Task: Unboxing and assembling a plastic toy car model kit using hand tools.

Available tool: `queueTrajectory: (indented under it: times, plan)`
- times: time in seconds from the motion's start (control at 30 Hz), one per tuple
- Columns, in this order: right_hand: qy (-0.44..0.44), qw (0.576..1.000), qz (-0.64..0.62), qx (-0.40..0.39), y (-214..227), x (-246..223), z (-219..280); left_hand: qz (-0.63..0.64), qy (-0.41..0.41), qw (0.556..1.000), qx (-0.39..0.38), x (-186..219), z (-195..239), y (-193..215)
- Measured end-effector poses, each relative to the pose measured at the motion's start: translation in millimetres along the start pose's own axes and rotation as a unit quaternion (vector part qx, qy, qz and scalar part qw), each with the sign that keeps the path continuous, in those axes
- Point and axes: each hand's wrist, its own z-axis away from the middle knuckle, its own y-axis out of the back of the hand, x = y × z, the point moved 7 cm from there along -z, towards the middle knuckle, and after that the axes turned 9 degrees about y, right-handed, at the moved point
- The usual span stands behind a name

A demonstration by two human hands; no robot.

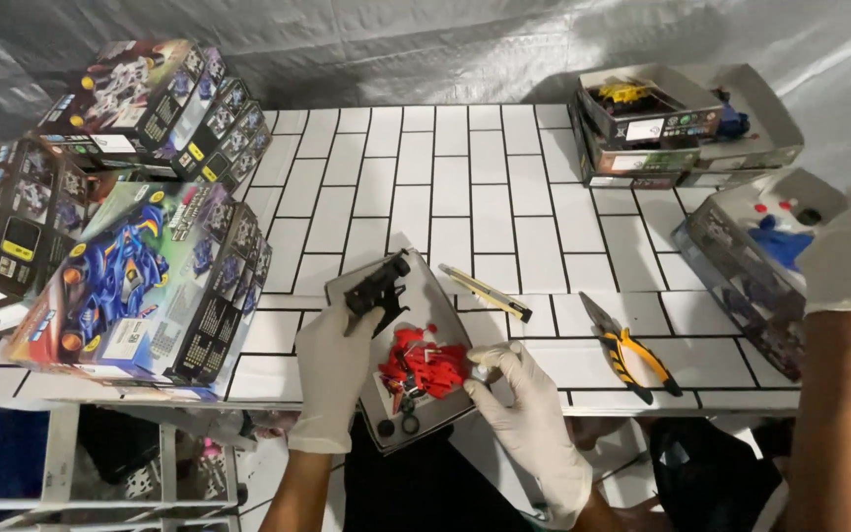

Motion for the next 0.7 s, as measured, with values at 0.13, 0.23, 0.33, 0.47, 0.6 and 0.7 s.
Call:
queueTrajectory:
  times: [0.13, 0.23, 0.33, 0.47, 0.6, 0.7]
  plan:
    - [-0.023, 1.000, -0.019, 0.001, 1.1, 12.1, 5.9, 0.039, -0.013, 0.999, 0.006, 19.1, 12.5, 13.6]
    - [-0.080, 0.996, -0.032, 0.003, 0.6, 24.8, 8.0, 0.011, 0.063, 0.996, -0.068, 16.3, 15.9, 0.8]
    - [-0.074, 0.997, -0.032, 0.000, -0.6, 27.6, 9.6, 0.067, 0.059, 0.991, -0.098, 7.4, 13.3, -15.4]
    - [-0.099, 0.995, -0.007, -0.009, 0.1, 33.4, 9.5, -0.107, -0.012, 0.993, -0.045, -4.2, 4.4, -25.5]
    - [-0.099, 0.995, -0.028, -0.007, -5.0, 31.5, 5.2, -0.127, -0.132, 0.982, 0.038, 15.7, 26.4, -10.1]
    - [-0.063, 0.998, -0.015, -0.005, -14.7, 20.0, -2.2, -0.022, -0.163, 0.984, -0.075, 17.9, 58.4, -26.4]
